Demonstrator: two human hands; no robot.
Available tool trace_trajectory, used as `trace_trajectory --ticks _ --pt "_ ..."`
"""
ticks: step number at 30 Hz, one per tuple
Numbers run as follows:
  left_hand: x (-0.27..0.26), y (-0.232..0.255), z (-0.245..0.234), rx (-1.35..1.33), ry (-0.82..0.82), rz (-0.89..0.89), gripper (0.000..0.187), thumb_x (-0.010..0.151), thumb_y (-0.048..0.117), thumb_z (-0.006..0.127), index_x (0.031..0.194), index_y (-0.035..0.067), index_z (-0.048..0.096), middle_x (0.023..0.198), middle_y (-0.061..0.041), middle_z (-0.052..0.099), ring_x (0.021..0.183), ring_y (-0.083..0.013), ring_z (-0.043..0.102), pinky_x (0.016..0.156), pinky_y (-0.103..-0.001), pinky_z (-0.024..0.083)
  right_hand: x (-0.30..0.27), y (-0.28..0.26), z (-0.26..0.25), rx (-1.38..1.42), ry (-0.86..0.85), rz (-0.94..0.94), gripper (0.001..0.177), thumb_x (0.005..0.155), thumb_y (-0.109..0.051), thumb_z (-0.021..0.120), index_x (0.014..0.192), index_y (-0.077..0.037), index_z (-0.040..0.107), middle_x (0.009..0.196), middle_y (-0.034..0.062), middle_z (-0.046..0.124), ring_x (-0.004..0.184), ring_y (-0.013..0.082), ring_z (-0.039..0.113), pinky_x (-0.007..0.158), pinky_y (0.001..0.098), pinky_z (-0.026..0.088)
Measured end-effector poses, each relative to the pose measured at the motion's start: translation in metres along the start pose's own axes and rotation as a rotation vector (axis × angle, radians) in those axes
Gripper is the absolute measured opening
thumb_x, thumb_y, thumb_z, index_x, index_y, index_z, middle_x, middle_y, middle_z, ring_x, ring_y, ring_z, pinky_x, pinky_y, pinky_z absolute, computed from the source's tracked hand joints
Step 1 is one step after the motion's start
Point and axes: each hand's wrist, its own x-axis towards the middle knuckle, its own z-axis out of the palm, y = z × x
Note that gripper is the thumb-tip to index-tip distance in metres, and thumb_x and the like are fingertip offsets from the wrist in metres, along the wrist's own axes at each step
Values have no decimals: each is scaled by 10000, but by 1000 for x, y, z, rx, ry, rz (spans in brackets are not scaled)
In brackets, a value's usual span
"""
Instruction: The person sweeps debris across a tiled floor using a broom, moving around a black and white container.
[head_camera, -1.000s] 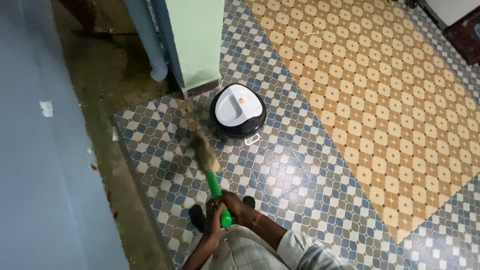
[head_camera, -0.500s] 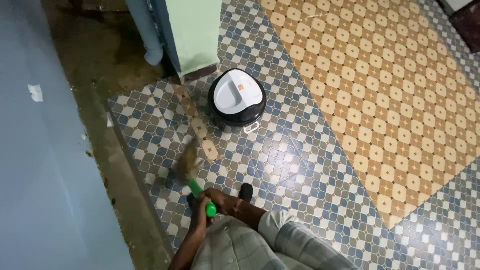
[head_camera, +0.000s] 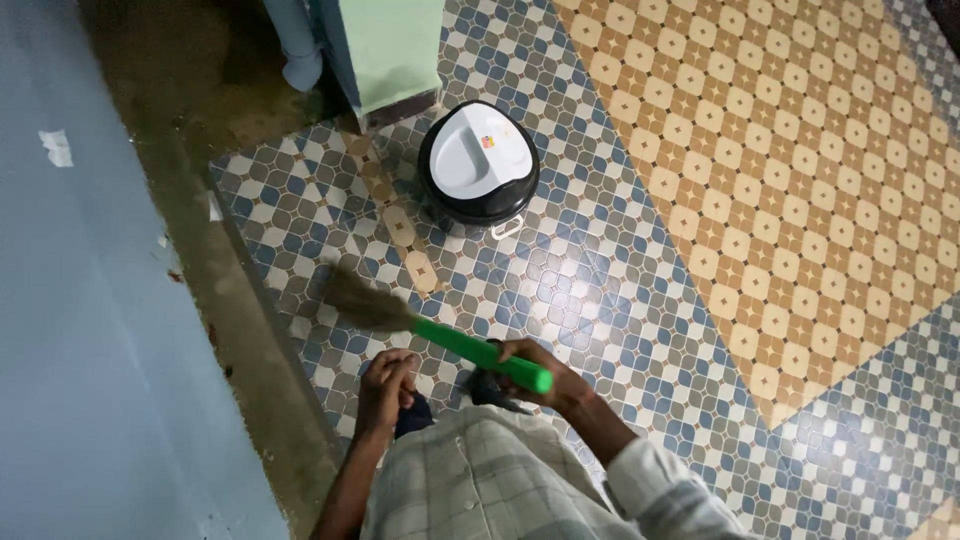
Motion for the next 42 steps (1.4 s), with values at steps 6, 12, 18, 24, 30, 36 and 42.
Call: trace_trajectory --ticks 6,12,18,24,30,36,42 --pt "22 -33 1 54 -131 -206 400 886 361 679 1156 66 654 752 -106 686 589 -173 663 538 -276 504 -22 12 -18 308 301 112 363 841 -82 662 1162 -47 497 824 90 564 634 184 573 535 282 510" --pt "38 -65 37 140 -269 -285 583 812 496 736 1197 70 634 935 -104 716 753 -179 710 620 -310 541 7 34 9 -1106 294 -402 454 676 -126 776 1081 -52 584 1002 147 646 825 271 676 650 363 612" --pt "41 -85 41 -16 -323 -135 691 916 587 736 1294 20 622 1134 -105 689 961 -153 689 797 -294 572 119 93 0 106 381 126 273 1047 -284 506 1137 -25 515 1089 168 663 902 279 713 754 419 630" --pt "22 -35 17 13 -173 -318 708 814 587 708 1308 96 580 1081 -136 599 853 -254 626 686 -431 544 143 93 1 -24 92 255 301 1024 -271 518 1146 1 555 952 129 680 716 219 691 545 343 586" --pt "10 -9 -1 -159 92 -383 644 793 584 639 1306 210 532 1086 -40 650 900 -166 679 769 -413 583 111 49 56 -85 -101 294 376 889 -49 623 1248 -10 523 857 104 646 576 204 635 474 314 536" --pt "60 -65 -27 -558 152 -455 361 871 347 747 1096 92 626 922 -68 633 825 -225 655 767 -396 553 70 30 70 -197 -119 350 678 903 16 652 1537 -23 413 862 127 603 599 222 634 515 329 534" --pt "99 -108 0 -551 3 -398 320 887 239 771 1036 17 597 875 -83 600 770 -241 629 706 -400 517 45 25 75 -54 -4 377 801 907 -24 664 1610 -134 297 989 102 589 585 189 624 490 308 530"
